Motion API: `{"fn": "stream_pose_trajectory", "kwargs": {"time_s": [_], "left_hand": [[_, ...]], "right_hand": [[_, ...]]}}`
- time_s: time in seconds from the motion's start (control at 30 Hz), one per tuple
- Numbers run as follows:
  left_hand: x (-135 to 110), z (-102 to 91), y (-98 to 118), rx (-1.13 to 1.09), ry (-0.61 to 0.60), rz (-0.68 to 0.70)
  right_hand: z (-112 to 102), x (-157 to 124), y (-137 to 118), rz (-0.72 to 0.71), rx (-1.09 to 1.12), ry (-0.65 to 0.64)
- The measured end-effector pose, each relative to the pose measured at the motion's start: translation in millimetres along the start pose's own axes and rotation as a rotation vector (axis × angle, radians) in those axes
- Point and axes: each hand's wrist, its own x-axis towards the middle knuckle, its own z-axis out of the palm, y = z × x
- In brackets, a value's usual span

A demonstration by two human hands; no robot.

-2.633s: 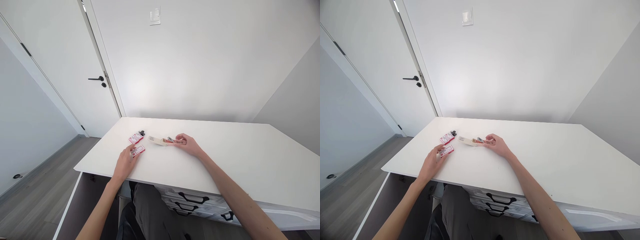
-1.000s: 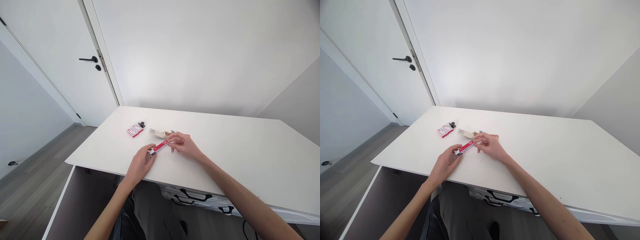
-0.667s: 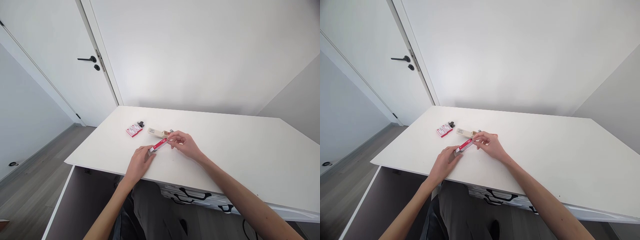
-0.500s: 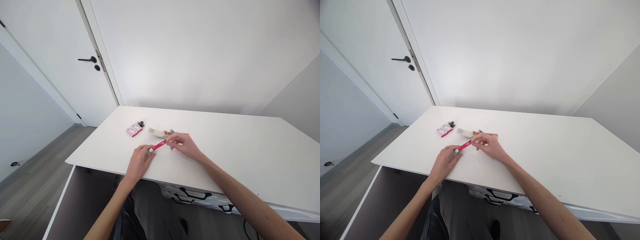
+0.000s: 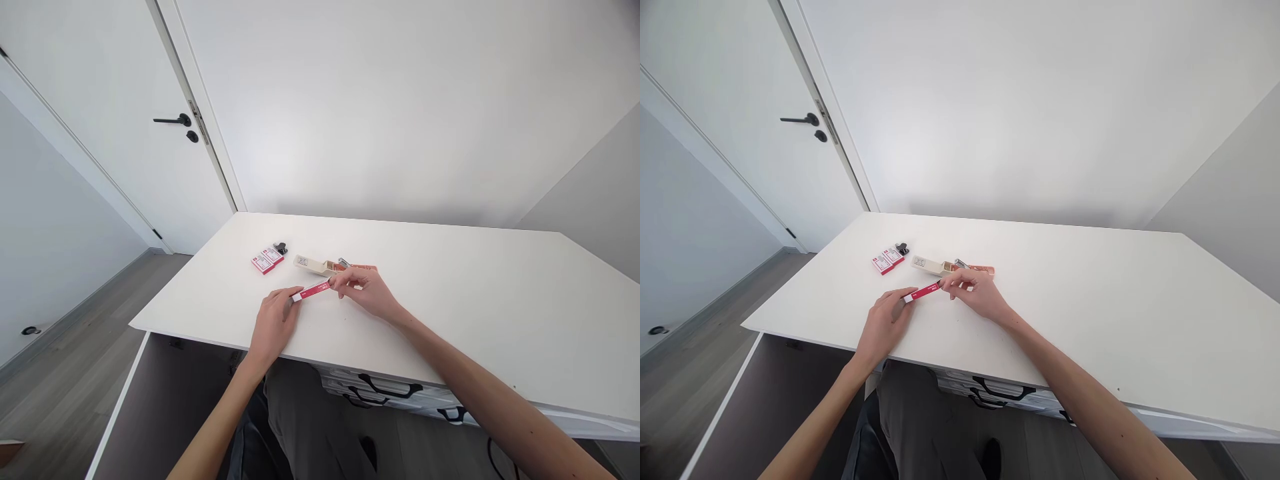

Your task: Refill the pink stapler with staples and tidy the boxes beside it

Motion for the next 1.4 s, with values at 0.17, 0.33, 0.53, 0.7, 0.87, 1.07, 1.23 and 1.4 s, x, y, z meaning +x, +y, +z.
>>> {"fn": "stream_pose_trajectory", "kwargs": {"time_s": [0.17,0.33,0.53,0.7,0.87,1.07,1.23,1.4], "left_hand": [[0.2,-0.8,1.0,-0.017,0.001,-0.009],[0.2,-0.7,1.2,-0.008,-0.004,-0.007],[0.4,0.4,-1.1,0.011,-0.007,0.0],[0.3,0.0,1.3,-0.004,-0.008,-0.012],[-0.8,-1.5,3.6,-0.044,-0.081,0.004],[-0.5,-5.2,5.3,-0.158,-0.129,-0.051],[0.9,-9.0,11.4,-0.206,-0.146,-0.078],[0.9,-10.3,13.9,-0.219,-0.151,-0.086]], "right_hand": [[0.0,0.1,2.3,0.025,0.035,-0.005],[0.0,-0.4,0.2,0.018,0.048,-0.011],[4.2,-0.8,-3.9,0.05,0.173,-0.067],[4.0,2.3,-6.3,0.094,0.194,0.002],[-1.2,6.2,-4.3,0.137,0.245,0.122],[-0.1,5.9,-5.5,0.169,0.293,0.084],[1.2,3.8,-3.2,0.182,0.243,-0.01],[0.4,2.2,-1.2,0.213,0.214,-0.08]]}}
